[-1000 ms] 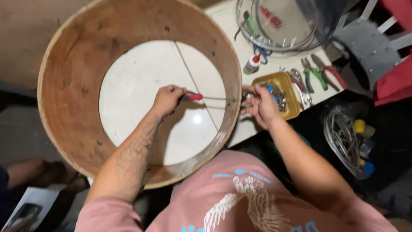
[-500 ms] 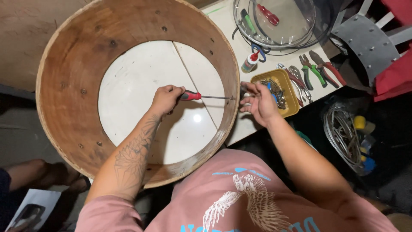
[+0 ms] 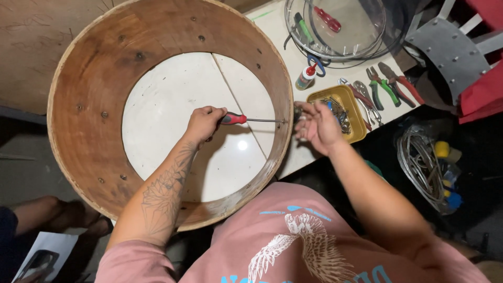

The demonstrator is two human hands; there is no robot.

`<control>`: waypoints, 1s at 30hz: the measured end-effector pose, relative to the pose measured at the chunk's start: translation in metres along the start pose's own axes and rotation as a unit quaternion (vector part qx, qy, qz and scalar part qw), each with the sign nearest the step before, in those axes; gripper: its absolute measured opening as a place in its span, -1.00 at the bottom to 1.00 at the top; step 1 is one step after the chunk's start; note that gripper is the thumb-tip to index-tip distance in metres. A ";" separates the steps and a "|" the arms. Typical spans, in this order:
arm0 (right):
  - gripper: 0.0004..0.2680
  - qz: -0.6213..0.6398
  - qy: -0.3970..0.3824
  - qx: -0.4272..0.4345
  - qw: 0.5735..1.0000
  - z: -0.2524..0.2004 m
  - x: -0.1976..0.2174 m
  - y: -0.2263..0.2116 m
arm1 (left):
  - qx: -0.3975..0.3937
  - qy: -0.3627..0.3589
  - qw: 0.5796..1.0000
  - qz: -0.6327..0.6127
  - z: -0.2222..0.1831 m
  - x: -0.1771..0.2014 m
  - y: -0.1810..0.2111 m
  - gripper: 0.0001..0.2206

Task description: Repairing a drum by adjusting internal hardware with a screwdriver and handling drum heads

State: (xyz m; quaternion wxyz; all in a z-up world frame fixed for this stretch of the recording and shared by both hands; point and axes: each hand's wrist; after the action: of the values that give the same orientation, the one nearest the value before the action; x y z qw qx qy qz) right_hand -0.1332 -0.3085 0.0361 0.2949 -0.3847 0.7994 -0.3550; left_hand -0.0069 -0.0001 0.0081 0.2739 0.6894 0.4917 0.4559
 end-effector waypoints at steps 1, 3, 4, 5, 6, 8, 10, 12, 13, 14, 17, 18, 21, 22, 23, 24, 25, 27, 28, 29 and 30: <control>-0.46 0.010 -0.014 0.025 1.000 -0.008 -0.005 -0.008 | -0.001 0.002 1.000 -0.001 0.000 0.000 0.002 -0.71; -0.49 0.019 -0.025 0.051 0.998 -0.016 -0.005 -0.003 | -0.002 0.001 1.000 -0.003 0.000 -0.001 0.003 -0.72; -0.60 0.054 -0.005 0.055 0.997 -0.016 0.001 0.011 | -0.004 -0.001 1.000 0.002 0.001 -0.001 0.002 -0.72; -0.71 0.087 0.013 0.058 0.994 -0.014 0.005 0.024 | -0.004 -0.001 1.000 0.006 0.001 0.000 0.001 -0.71; -0.71 0.085 0.012 0.058 0.995 -0.005 0.010 0.031 | -0.003 0.000 1.000 0.003 0.007 -0.003 0.000 -0.71; -0.83 0.100 0.041 0.012 0.994 0.005 0.019 0.053 | -0.012 -0.005 1.000 0.019 0.013 -0.003 -0.009 -0.68; -0.77 0.084 0.025 -0.024 0.996 0.005 0.015 0.047 | -0.015 -0.013 0.999 0.028 0.014 0.000 -0.005 -0.66; -0.71 0.065 0.011 -0.062 0.996 0.014 0.020 0.049 | -0.014 -0.022 0.999 0.037 0.009 0.003 0.000 -0.65; -0.81 0.070 -0.002 -0.061 0.996 0.024 0.025 0.055 | -0.018 -0.024 0.998 0.054 0.006 0.006 0.005 -0.61; -0.89 0.076 -0.015 -0.061 0.995 0.034 0.029 0.061 | -0.022 -0.027 0.997 0.071 0.002 0.010 0.009 -0.58; -0.78 -0.042 -0.006 0.027 0.999 0.027 0.023 0.053 | 0.025 -0.034 0.996 0.079 -0.009 0.015 0.020 -0.50; -0.78 -0.043 -0.006 0.028 0.999 0.026 0.025 0.052 | 0.024 -0.034 0.996 0.077 -0.003 0.011 0.018 -0.50; -0.67 -0.083 0.021 0.094 0.992 0.024 0.024 0.056 | 0.078 -0.093 0.990 -0.075 0.004 0.012 0.012 -0.70; -0.67 -0.088 0.030 0.118 0.989 0.022 0.023 0.057 | 0.047 -0.107 0.990 -0.078 0.001 0.015 0.014 -0.75; -0.68 -0.094 0.039 0.142 0.985 0.022 0.022 0.058 | 0.015 -0.120 0.989 -0.082 -0.001 0.018 0.016 -0.76; -0.68 -0.095 0.038 0.142 0.985 0.022 0.022 0.056 | 0.015 -0.119 0.989 -0.083 0.000 0.018 0.016 -0.76; -0.69 -0.100 0.040 0.151 0.983 0.020 0.022 0.055 | 0.033 -0.109 0.990 -0.083 0.001 0.019 0.015 -0.75; -0.70 -0.107 0.041 0.160 0.980 0.017 0.018 0.052 | 0.051 -0.099 0.990 -0.084 -0.003 0.019 0.017 -0.70; -0.70 -0.112 0.043 0.161 0.980 0.014 0.014 0.050 | 0.057 -0.082 0.994 -0.044 -0.007 0.019 0.021 -0.59; -0.70 -0.116 0.046 0.161 0.979 0.011 0.011 0.047 | 0.062 -0.065 0.996 -0.003 -0.012 0.018 0.025 -0.48; -0.70 -0.117 0.045 0.160 0.979 0.007 0.010 0.045 | 0.063 -0.065 0.996 -0.004 -0.007 0.014 0.018 -0.48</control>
State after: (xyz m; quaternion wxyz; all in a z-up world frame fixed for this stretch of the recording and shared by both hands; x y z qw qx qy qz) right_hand -0.1511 -0.2986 -0.0060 0.2732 -0.4069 0.6940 -0.5274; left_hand -0.0038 0.0055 0.0305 0.2628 0.7315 0.5031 0.3777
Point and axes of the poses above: each hand's wrist, its own z-axis towards the middle knuckle, its own x-axis out of the back of the hand, y = z × x, and after that the axes turned 13 degrees about y, right-handed
